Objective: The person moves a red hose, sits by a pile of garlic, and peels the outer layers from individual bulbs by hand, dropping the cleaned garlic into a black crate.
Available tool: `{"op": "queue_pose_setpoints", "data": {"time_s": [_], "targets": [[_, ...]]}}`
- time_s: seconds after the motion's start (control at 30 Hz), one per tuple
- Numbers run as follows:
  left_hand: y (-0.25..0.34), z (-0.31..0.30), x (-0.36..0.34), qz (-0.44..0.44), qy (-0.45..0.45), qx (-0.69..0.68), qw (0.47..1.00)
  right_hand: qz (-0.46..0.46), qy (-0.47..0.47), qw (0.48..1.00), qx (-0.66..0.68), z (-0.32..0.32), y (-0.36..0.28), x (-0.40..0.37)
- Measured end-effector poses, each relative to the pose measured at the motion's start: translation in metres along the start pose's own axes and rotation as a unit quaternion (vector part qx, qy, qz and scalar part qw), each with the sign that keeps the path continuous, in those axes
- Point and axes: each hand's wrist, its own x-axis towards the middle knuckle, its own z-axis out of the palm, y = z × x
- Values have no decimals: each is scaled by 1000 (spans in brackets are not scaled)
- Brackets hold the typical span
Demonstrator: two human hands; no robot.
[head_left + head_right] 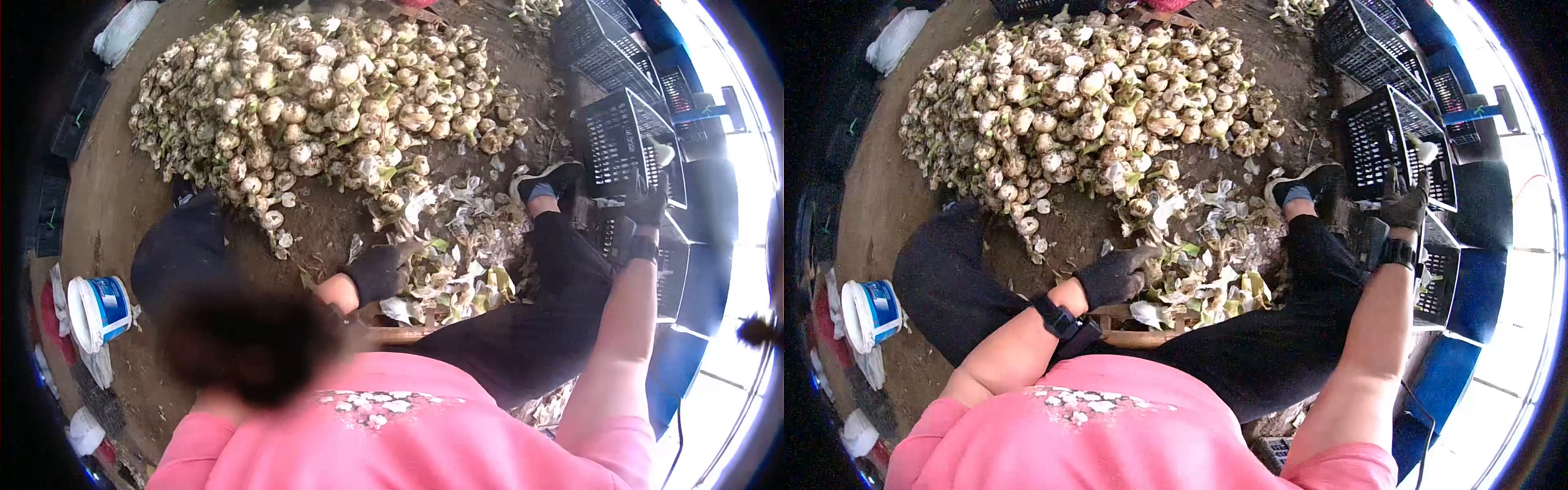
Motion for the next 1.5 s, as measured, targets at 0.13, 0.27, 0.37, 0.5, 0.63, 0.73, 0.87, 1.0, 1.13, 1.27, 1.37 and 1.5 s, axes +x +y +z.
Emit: {"op": "queue_pose_setpoints", "data": {"time_s": [0.13,0.27,0.37,0.5,0.63,0.73,0.87,1.0,1.13,1.27,1.37,1.5], "targets": [[13,-5,1,-23,7,-26,999,144,-138,897,396,144,-24,-9],[3,-7,8,6,233,-56,971,19,-235,966,104,274,-198,-57],[6,-17,9,-26,273,-104,956,-109,-260,958,57,345,-224,-75],[18,-25,3,-37,256,-200,945,102,-182,964,165,368,-206,-62],[30,-22,-4,41,210,-150,965,171,-342,858,342,285,-201,-55],[43,-25,-11,60,31,-199,978,-149,-632,760,18,273,-187,-77],[34,-13,-12,104,63,-133,984,-10,-412,908,-75,297,-205,-84],[29,-26,-14,-36,87,-114,989,42,-290,952,-93,361,-202,-116],[-30,13,10,58,278,-189,940,75,-287,955,20,355,-183,-114],[16,-23,1,-73,312,-308,896,75,-264,961,46,302,-157,-107],[23,-31,1,-73,276,-280,917,196,-330,894,229,187,-230,-104],[54,-25,-1,-26,144,-397,906,226,-269,761,545,138,-255,-138]]}}
